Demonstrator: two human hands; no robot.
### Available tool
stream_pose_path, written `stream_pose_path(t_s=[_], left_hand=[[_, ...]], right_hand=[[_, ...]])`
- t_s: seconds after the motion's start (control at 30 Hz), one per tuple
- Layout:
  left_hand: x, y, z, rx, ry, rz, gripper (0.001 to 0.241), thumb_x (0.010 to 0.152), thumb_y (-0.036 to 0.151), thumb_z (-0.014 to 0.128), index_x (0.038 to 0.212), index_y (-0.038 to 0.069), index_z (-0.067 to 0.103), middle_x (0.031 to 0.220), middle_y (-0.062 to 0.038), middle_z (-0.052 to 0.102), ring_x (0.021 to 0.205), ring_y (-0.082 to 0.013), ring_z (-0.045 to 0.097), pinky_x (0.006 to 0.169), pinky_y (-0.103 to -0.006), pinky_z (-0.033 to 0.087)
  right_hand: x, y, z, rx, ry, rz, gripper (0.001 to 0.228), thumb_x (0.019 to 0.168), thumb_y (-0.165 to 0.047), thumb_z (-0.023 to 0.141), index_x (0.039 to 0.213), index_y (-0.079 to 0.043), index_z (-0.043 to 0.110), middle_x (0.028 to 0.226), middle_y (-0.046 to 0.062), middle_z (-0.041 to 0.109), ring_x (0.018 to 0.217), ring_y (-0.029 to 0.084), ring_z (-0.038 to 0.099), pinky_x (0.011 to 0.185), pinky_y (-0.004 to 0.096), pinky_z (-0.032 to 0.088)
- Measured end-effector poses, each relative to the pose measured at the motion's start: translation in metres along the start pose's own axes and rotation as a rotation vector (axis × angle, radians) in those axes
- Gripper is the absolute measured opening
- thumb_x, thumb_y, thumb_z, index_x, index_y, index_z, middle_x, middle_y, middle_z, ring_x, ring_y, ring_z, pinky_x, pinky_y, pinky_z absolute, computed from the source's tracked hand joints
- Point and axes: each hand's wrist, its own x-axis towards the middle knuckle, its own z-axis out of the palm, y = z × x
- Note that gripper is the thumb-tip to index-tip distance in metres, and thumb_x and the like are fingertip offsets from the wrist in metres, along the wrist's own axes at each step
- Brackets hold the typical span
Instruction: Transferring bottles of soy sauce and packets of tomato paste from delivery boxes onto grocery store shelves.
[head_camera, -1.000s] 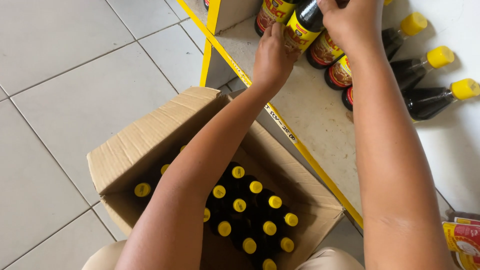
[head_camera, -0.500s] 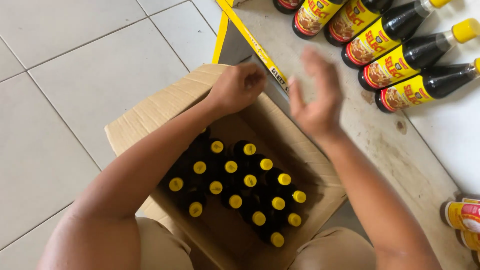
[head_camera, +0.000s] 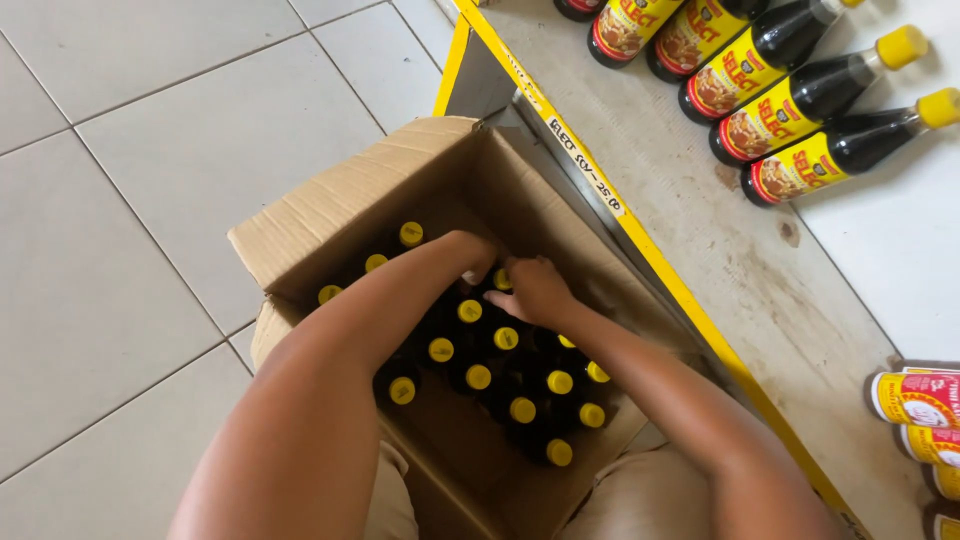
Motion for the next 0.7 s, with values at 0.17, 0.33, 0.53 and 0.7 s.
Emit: stream_pose_path(t_s=[0.17, 0.33, 0.53, 0.7], left_hand=[[0.006, -0.002, 0.018, -0.016, -0.002, -0.042, 0.072, 0.063, 0.021, 0.092, 0.13, 0.016, 0.068, 0.12, -0.013, 0.073, 0.11, -0.0331, 0.068, 0.094, -0.0415, 0.055], [0.02, -0.012, 0.028, -0.015, -0.017, -0.08, 0.075, 0.059, 0.024, 0.096, 0.128, 0.014, 0.07, 0.121, -0.013, 0.073, 0.11, -0.0327, 0.069, 0.095, -0.041, 0.055], [0.014, -0.023, 0.017, -0.093, 0.003, -0.102, 0.078, 0.055, 0.03, 0.098, 0.127, 0.014, 0.07, 0.12, -0.013, 0.074, 0.111, -0.0326, 0.069, 0.095, -0.0404, 0.055], [-0.036, 0.006, -0.043, -0.215, 0.14, -0.048, 0.075, 0.054, 0.043, 0.097, 0.119, 0.011, 0.074, 0.115, -0.014, 0.075, 0.107, -0.0322, 0.071, 0.094, -0.0393, 0.055]], right_hand=[[0.005, 0.015, 0.029, 0.116, 0.107, -0.008, 0.046, 0.08, -0.028, 0.077, 0.112, 0.003, 0.065, 0.086, 0.025, 0.072, 0.084, 0.045, 0.07, 0.077, 0.053, 0.056], [0.005, 0.021, 0.033, 0.139, 0.15, -0.033, 0.04, 0.08, -0.024, 0.078, 0.105, 0.002, 0.063, 0.087, 0.026, 0.071, 0.085, 0.046, 0.069, 0.076, 0.053, 0.056], [-0.001, 0.017, 0.006, 0.236, 0.222, -0.03, 0.035, 0.078, -0.021, 0.081, 0.1, 0.0, 0.064, 0.087, 0.025, 0.072, 0.087, 0.045, 0.069, 0.074, 0.052, 0.056], [-0.018, 0.001, -0.056, 0.318, 0.328, -0.106, 0.036, 0.078, -0.017, 0.084, 0.106, -0.003, 0.066, 0.085, 0.021, 0.072, 0.081, 0.039, 0.071, 0.069, 0.045, 0.056]])
